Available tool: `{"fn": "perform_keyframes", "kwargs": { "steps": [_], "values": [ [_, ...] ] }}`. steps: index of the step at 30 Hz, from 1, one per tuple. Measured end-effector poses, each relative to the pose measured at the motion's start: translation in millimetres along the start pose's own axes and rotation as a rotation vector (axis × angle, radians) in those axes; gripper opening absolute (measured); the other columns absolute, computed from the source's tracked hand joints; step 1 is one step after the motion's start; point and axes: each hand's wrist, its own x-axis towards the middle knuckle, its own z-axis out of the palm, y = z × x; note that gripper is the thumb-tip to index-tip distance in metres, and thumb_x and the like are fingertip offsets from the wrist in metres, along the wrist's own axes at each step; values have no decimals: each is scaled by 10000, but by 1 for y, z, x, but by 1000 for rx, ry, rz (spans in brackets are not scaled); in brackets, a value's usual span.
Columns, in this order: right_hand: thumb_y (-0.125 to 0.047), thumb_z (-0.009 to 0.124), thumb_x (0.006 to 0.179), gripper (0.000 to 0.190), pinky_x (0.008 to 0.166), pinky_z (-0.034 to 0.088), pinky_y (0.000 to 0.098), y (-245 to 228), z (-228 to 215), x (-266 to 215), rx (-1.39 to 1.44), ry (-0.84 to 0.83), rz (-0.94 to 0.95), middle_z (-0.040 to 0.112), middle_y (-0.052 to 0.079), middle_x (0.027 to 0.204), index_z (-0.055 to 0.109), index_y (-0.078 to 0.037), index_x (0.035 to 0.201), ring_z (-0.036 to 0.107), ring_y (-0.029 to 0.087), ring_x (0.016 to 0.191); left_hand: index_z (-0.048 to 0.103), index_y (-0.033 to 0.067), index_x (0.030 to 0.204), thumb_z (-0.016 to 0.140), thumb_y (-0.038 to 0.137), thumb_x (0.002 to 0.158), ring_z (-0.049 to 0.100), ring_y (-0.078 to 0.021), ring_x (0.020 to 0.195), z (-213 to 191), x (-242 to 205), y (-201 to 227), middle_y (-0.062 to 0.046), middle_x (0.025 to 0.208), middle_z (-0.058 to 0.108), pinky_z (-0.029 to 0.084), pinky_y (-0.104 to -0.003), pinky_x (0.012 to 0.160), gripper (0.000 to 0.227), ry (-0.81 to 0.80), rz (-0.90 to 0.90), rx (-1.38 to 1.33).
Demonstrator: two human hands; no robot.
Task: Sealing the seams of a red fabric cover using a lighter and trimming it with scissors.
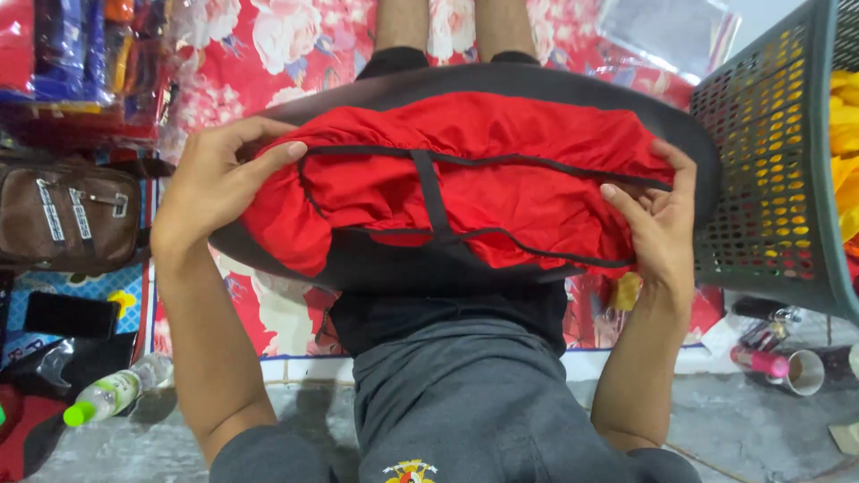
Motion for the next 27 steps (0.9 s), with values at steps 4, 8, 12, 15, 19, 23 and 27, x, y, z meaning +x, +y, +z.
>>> {"fn": "perform_keyframes", "kwargs": {
  "steps": [4,8,12,15,19,23,27],
  "values": [
    [74,668,948,738,1133,506,329,-19,1,-25,-187,-186,-31,653,246,1297,330,-134,1570,643,261,1259,678,20,1292,734,189,999,672,-226,1130,9,-2,-3,-125,1264,712,527,-340,916,342,51,98,148],
    [-43,712,934,681,1083,518,345,-50,18,-44,-438,-256,-53,664,269,1299,410,-92,1543,648,258,1259,675,-49,1283,774,132,1052,607,-345,1091,23,-14,12,-191,1230,673,475,-448,893,310,213,374,378],
    [-4,768,1034,255,975,503,372,-45,46,-47,-736,-162,-558,744,152,1104,679,6,1273,690,264,1033,688,1,1233,752,83,1067,593,-356,1096,57,-23,42,-161,1187,653,405,-479,964,196,318,552,474],
    [13,750,1039,126,938,487,427,-42,76,-37,-712,-231,-776,695,171,1142,724,26,1162,626,332,1039,665,20,1232,663,-6,992,599,-343,1018,89,-18,46,-140,1129,647,465,-461,891,242,252,568,468],
    [-11,707,1034,157,987,476,496,-30,114,-22,-677,-338,-909,669,178,1269,688,15,1188,641,376,1141,546,124,1396,711,-16,871,589,-344,960,125,-5,44,-132,1187,515,548,-517,631,567,156,368,535],
    [-79,697,1032,203,950,432,454,-6,135,-13,-786,-335,-948,673,125,1323,687,-31,1229,643,334,1187,707,72,1191,633,-109,896,597,-282,765,139,-8,31,-122,1111,514,529,-450,590,354,179,449,329],
    [-113,741,979,290,1012,414,482,17,143,-11,-713,-251,-964,686,87,1232,702,-81,1265,625,311,1145,789,119,1013,776,-64,892,725,-194,835,148,-23,21,-27,950,644,635,-296,721,220,446,445,-92]
  ]
}}
